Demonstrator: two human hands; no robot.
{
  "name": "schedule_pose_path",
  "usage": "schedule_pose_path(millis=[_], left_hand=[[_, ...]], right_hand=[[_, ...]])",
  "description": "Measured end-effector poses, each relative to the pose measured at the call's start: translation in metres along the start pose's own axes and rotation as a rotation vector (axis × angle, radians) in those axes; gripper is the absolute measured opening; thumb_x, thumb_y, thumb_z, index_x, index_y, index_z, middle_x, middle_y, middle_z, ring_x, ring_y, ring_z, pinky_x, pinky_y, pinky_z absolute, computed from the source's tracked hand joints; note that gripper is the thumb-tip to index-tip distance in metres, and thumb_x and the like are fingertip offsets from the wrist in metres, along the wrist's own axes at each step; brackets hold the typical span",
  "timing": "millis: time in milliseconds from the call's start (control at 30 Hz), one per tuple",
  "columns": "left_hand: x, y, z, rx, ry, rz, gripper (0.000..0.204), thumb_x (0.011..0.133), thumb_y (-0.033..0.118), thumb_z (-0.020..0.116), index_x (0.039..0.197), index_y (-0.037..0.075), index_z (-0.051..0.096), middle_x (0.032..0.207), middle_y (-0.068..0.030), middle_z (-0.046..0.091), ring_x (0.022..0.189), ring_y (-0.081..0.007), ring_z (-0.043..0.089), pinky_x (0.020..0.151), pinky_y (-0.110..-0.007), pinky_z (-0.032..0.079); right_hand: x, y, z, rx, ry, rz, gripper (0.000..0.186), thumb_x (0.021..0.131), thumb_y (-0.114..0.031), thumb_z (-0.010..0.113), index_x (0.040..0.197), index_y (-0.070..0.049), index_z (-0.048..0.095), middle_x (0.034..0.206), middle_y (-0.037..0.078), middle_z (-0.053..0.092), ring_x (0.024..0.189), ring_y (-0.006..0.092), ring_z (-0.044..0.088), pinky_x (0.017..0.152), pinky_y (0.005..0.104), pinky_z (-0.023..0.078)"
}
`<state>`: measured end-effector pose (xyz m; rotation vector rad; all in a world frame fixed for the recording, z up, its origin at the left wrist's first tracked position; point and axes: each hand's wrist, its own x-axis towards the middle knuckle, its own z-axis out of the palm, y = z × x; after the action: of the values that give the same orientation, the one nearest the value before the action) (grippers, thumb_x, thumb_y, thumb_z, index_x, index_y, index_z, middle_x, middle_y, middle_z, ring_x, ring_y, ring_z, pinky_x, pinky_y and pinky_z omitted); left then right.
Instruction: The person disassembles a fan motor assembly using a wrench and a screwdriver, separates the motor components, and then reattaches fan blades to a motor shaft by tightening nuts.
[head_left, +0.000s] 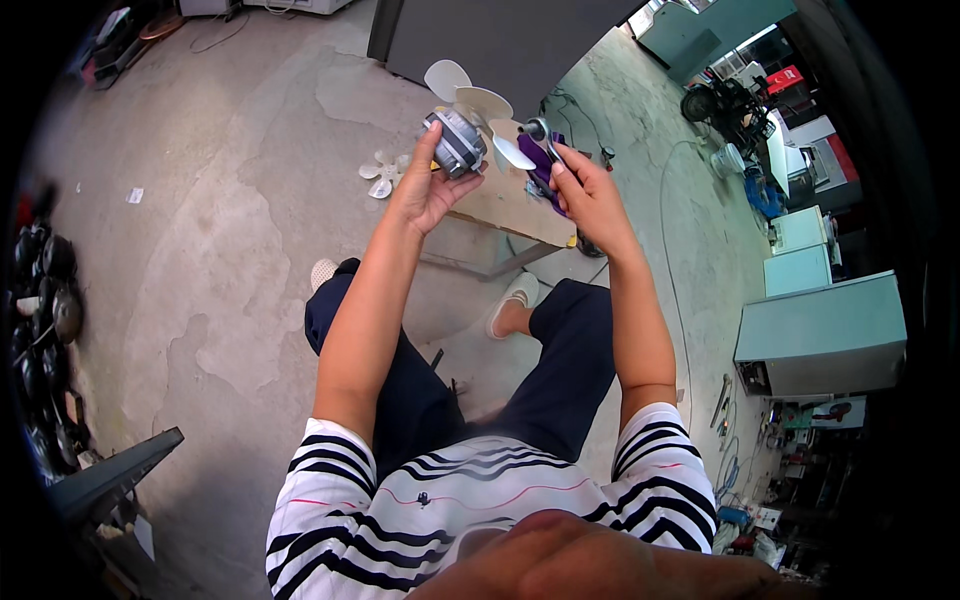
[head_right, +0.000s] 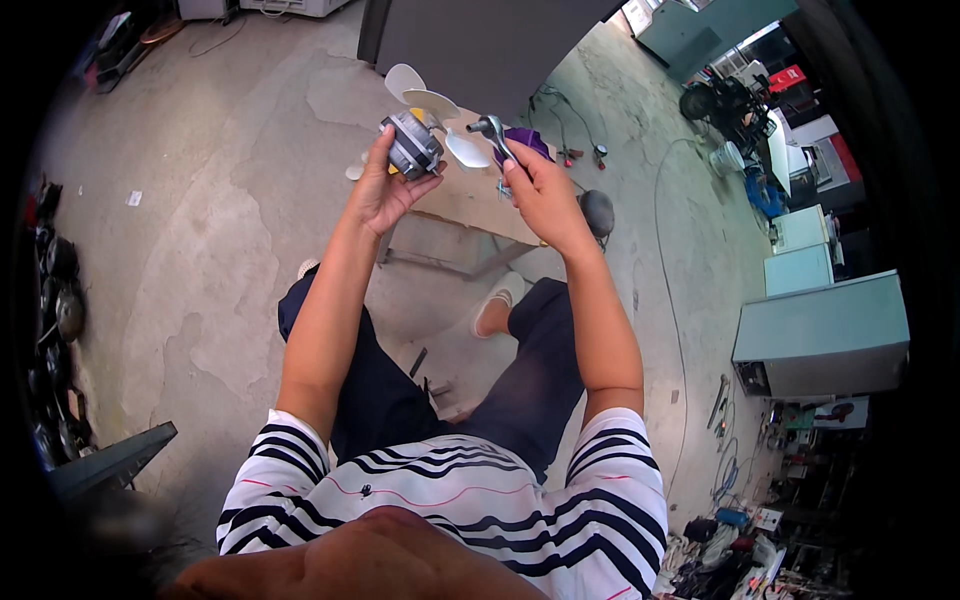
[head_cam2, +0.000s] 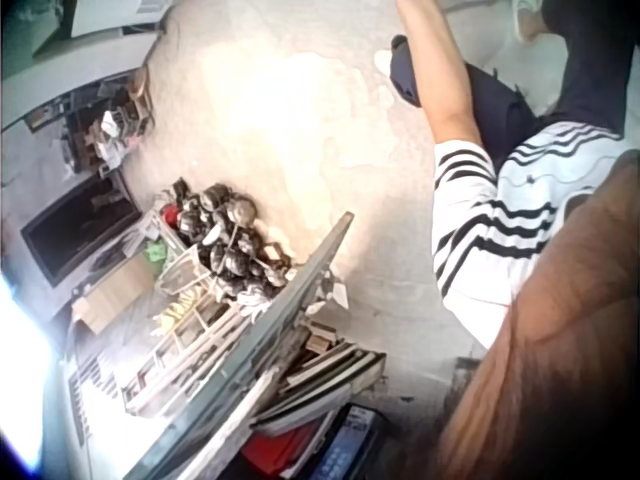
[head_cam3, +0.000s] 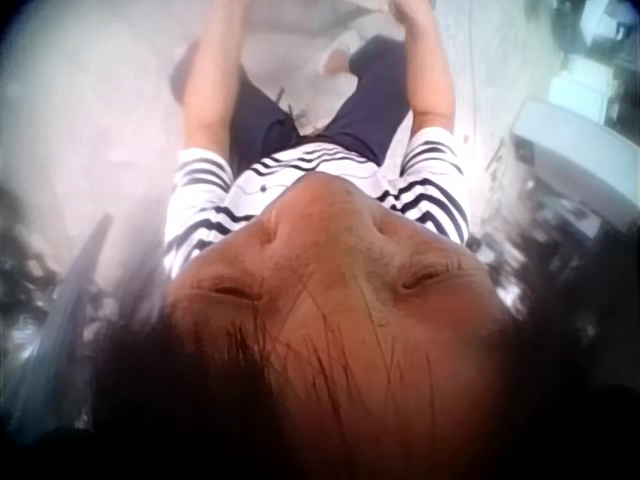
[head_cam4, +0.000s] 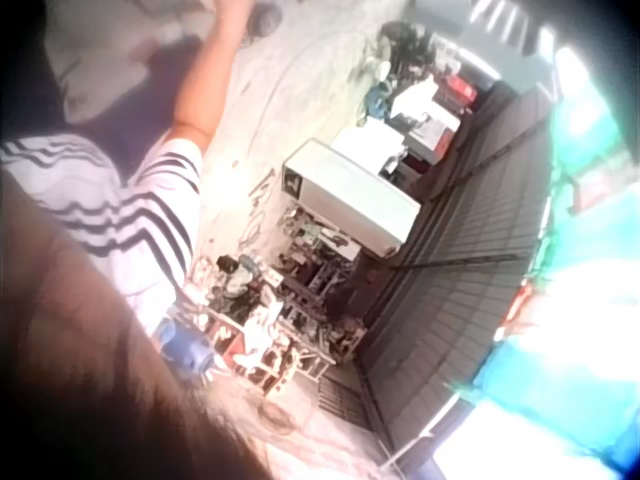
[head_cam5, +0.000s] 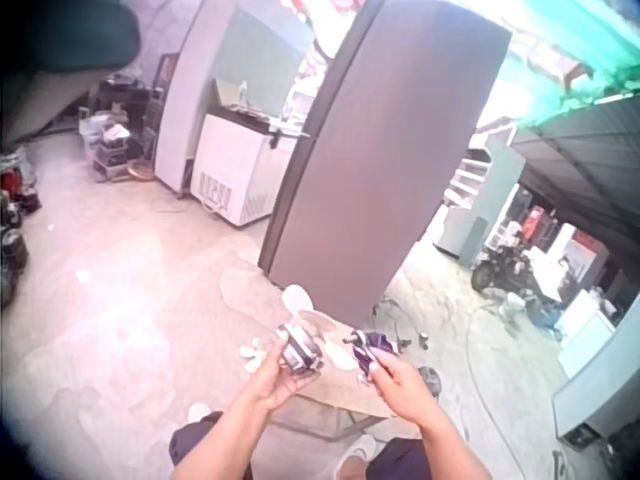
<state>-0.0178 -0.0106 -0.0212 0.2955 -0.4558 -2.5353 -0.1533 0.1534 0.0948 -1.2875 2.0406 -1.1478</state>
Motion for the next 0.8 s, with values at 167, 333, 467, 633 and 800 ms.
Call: schedule_pose_path(millis=[167,333,467,633,800], left_hand=[[-0.003,-0.003,0.006,0.026,-0.027,-0.037,0.084,0.082,0.054,0.071,0.137,0.0,0.036,0.124,-0.0249,0.051,0.106,-0.0409,0.062,0.093,-0.048,0.055],[0.0,-0.003,-0.002,-0.022,-0.092,-0.074,0.085,0.084,0.055,0.069,0.14,0.002,0.034,0.128,-0.0244,0.049,0.11,-0.0427,0.06,0.096,-0.049,0.053],[0.0,-0.004,-0.002,-0.084,-0.136,-0.103,0.082,0.086,0.059,0.064,0.139,0.002,0.037,0.128,-0.0228,0.051,0.112,-0.0411,0.059,0.096,-0.051,0.053],[-0.006,-0.002,0.004,-0.067,-0.141,-0.138,0.079,0.087,0.064,0.057,0.136,0.004,0.044,0.123,-0.0197,0.057,0.112,-0.0378,0.061,0.096,-0.052,0.052],[-0.008,0.001,0.005,-0.058,-0.109,-0.106,0.076,0.088,0.065,0.054,0.134,0.005,0.047,0.119,-0.0172,0.06,0.106,-0.0336,0.063,0.096,-0.051,0.051]], right_hand=[[-0.005,-0.008,0.009,-0.364,0.05,-0.215,0.033,0.095,-0.014,0.054,0.126,-0.005,0.06,0.085,0.013,0.064,0.078,0.0236,0.063,0.07,0.0347,0.048],[-0.014,-0.013,0.021,-0.566,0.142,-0.247,0.035,0.095,-0.014,0.057,0.128,-0.006,0.06,0.082,0.013,0.06,0.07,0.0251,0.058,0.067,0.033,0.046],[-0.021,-0.013,0.022,-0.552,0.125,-0.182,0.035,0.093,-0.014,0.056,0.127,-0.008,0.061,0.082,0.015,0.058,0.074,0.03,0.059,0.069,0.0372,0.046],[-0.026,-0.004,0.022,-0.251,0.028,-0.073,0.039,0.094,-0.015,0.055,0.132,-0.004,0.057,0.08,0.009,0.056,0.073,0.0203,0.055,0.069,0.0328,0.045],[-0.04,-0.001,0.037,-0.001,-0.029,-0.031,0.042,0.098,-0.014,0.054,0.137,-0.002,0.051,0.091,-0.001,0.056,0.073,0.0059,0.048,0.064,0.0219,0.041]])
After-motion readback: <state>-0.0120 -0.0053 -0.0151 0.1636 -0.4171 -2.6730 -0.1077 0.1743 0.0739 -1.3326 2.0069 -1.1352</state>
